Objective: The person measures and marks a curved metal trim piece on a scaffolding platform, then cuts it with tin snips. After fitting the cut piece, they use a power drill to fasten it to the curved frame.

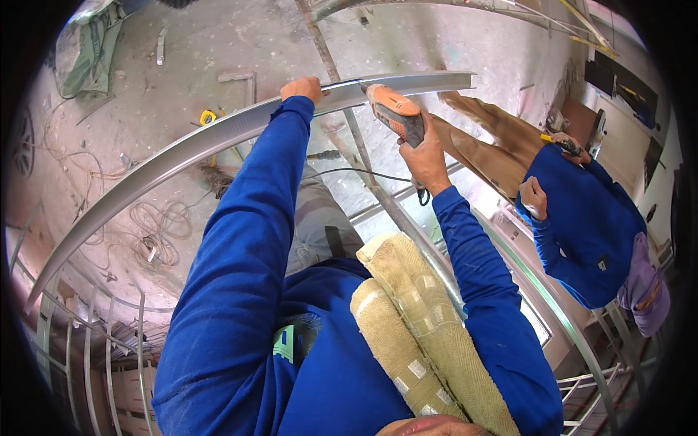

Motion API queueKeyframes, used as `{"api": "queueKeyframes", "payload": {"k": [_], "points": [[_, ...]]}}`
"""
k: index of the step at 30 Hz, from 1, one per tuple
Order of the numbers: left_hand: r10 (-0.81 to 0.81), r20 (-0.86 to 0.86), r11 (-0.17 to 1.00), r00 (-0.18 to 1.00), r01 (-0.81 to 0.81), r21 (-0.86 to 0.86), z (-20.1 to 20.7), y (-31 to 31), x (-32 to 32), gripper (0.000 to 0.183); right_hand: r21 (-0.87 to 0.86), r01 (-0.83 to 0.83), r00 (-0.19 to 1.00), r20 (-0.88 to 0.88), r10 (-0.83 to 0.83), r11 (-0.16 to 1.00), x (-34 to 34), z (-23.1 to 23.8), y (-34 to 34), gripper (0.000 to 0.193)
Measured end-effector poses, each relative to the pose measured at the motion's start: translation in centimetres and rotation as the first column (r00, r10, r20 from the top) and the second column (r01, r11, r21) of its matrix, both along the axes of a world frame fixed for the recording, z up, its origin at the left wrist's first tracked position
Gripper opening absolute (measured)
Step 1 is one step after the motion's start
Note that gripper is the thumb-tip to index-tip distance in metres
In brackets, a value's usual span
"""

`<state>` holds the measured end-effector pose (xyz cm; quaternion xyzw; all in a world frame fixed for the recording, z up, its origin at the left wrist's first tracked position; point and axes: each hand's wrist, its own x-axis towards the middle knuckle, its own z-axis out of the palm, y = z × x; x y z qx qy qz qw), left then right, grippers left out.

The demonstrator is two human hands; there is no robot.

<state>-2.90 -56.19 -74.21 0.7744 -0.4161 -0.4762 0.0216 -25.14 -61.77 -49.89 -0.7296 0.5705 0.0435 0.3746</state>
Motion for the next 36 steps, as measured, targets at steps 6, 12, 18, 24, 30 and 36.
{"api": "queueKeyframes", "payload": {"k": [6,12,18,24,30,36], "points": [[0.000,0.000,1.000,1.000,0.000,-0.003,-0.4,-0.2,0.2,0.046,0.072,0.097,0.995,0.009,-0.097,0.993,0.5,0.2,-0.8,0.074],[0.006,-0.008,1.000,1.000,-0.006,0.009,-0.7,-0.4,0.1,0.048,0.082,0.103,0.995,-0.009,-0.103,0.991,0.3,0.1,-1.0,0.071],[0.005,0.002,1.000,1.000,-0.005,-0.005,-0.7,-0.3,-0.1,0.050,0.082,0.098,0.995,0.011,-0.099,0.992,-0.5,-0.1,-1.2,0.071],[-0.018,0.015,1.000,1.000,0.018,-0.020,-0.6,0.2,-0.4,0.051,0.001,-0.004,1.000,-0.010,0.004,1.000,-1.5,-0.5,-0.7,0.075],[-0.031,0.005,0.999,1.000,0.031,-0.029,-0.3,0.9,-1.0,0.052,0.141,0.107,0.994,-0.030,-0.104,0.984,-1.5,0.3,-0.7,0.070],[-0.017,0.028,0.999,0.999,0.018,-0.038,-0.2,1.3,-1.4,0.053,0.176,0.099,0.995,-0.026,-0.096,0.979,-0.9,1.8,-1.6,0.070]]}}
